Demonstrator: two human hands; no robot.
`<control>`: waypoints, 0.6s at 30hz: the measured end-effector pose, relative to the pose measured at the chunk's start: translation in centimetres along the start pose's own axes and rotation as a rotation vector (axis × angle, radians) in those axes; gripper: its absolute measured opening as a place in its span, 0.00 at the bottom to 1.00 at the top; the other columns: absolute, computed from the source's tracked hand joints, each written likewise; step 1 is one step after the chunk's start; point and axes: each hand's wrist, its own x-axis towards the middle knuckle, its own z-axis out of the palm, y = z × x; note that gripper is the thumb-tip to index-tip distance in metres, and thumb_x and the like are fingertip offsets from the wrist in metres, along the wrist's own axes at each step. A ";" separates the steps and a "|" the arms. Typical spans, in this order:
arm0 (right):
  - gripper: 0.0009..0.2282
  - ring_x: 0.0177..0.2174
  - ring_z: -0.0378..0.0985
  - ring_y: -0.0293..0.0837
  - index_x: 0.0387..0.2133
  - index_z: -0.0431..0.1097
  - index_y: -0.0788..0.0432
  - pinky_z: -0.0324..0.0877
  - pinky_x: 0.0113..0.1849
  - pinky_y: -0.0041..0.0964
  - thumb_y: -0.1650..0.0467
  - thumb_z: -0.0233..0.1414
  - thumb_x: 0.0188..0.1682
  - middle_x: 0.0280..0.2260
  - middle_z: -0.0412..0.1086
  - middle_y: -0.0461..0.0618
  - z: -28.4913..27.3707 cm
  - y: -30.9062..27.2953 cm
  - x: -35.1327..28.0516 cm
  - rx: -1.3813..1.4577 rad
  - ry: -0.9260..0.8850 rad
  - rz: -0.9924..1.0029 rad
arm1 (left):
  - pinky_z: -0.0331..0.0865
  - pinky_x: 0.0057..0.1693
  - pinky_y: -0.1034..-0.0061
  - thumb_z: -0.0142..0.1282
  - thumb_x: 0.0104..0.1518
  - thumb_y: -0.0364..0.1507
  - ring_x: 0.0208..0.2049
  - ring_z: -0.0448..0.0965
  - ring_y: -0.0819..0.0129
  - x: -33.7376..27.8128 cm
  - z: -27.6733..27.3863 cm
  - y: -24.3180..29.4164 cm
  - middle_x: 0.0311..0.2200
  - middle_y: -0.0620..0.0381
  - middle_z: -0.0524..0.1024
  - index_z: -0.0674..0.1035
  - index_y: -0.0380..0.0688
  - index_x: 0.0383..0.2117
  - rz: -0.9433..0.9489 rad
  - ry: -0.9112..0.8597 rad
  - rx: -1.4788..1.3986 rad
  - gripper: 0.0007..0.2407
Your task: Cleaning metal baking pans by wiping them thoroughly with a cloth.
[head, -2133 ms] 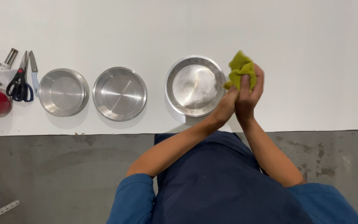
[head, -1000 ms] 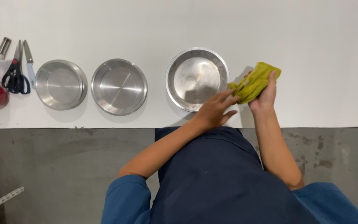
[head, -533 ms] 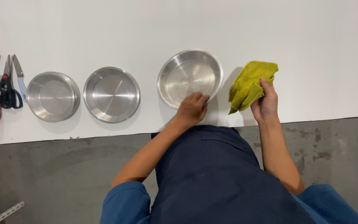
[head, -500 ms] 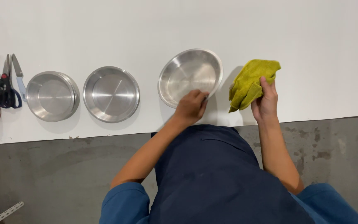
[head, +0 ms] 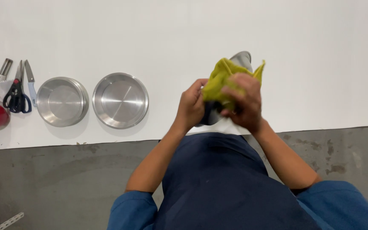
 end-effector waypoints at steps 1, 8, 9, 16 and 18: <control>0.21 0.53 0.71 0.58 0.51 0.68 0.59 0.68 0.55 0.50 0.55 0.51 0.57 0.51 0.67 0.57 0.2 0.3 -0.1 0.001 0.000 -0.002 | 0.66 0.32 0.79 0.46 0.72 0.32 0.24 0.70 0.77 -0.4 0.1 0.4 0.22 0.58 0.77 0.78 0.40 0.45 0.001 0.001 0.000 0.10; 0.09 0.49 0.74 0.55 0.32 0.68 0.63 0.70 0.51 0.48 0.68 0.52 0.58 0.47 0.71 0.54 1.4 5.8 0.8 0.025 0.099 0.159 | 0.62 0.29 0.78 0.47 0.70 0.31 0.18 0.69 0.77 -2.6 0.7 2.4 0.17 0.56 0.72 0.78 0.38 0.48 0.088 -0.023 0.114 0.11; 0.08 0.48 0.74 0.53 0.32 0.68 0.64 0.71 0.51 0.44 0.71 0.51 0.59 0.47 0.72 0.54 1.8 6.9 0.8 0.133 0.131 0.391 | 0.59 0.27 0.77 0.49 0.69 0.32 0.16 0.66 0.76 -2.7 0.6 2.7 0.15 0.55 0.70 0.78 0.37 0.47 0.066 0.002 0.147 0.11; 0.08 0.42 0.74 0.47 0.30 0.68 0.66 0.70 0.46 0.39 0.74 0.52 0.59 0.43 0.72 0.55 3.4 3.6 -0.3 0.191 0.171 0.557 | 0.60 0.25 0.75 0.48 0.69 0.32 0.15 0.68 0.75 -2.2 0.8 2.6 0.14 0.55 0.73 0.78 0.36 0.45 0.079 -0.004 0.120 0.11; 0.08 0.45 0.75 0.49 0.29 0.65 0.65 0.71 0.48 0.42 0.74 0.51 0.59 0.44 0.72 0.56 3.5 2.0 -0.6 0.132 0.186 0.334 | 0.63 0.26 0.73 0.48 0.69 0.32 0.15 0.71 0.72 -1.8 1.4 2.2 0.14 0.53 0.73 0.78 0.36 0.45 0.075 0.028 0.119 0.11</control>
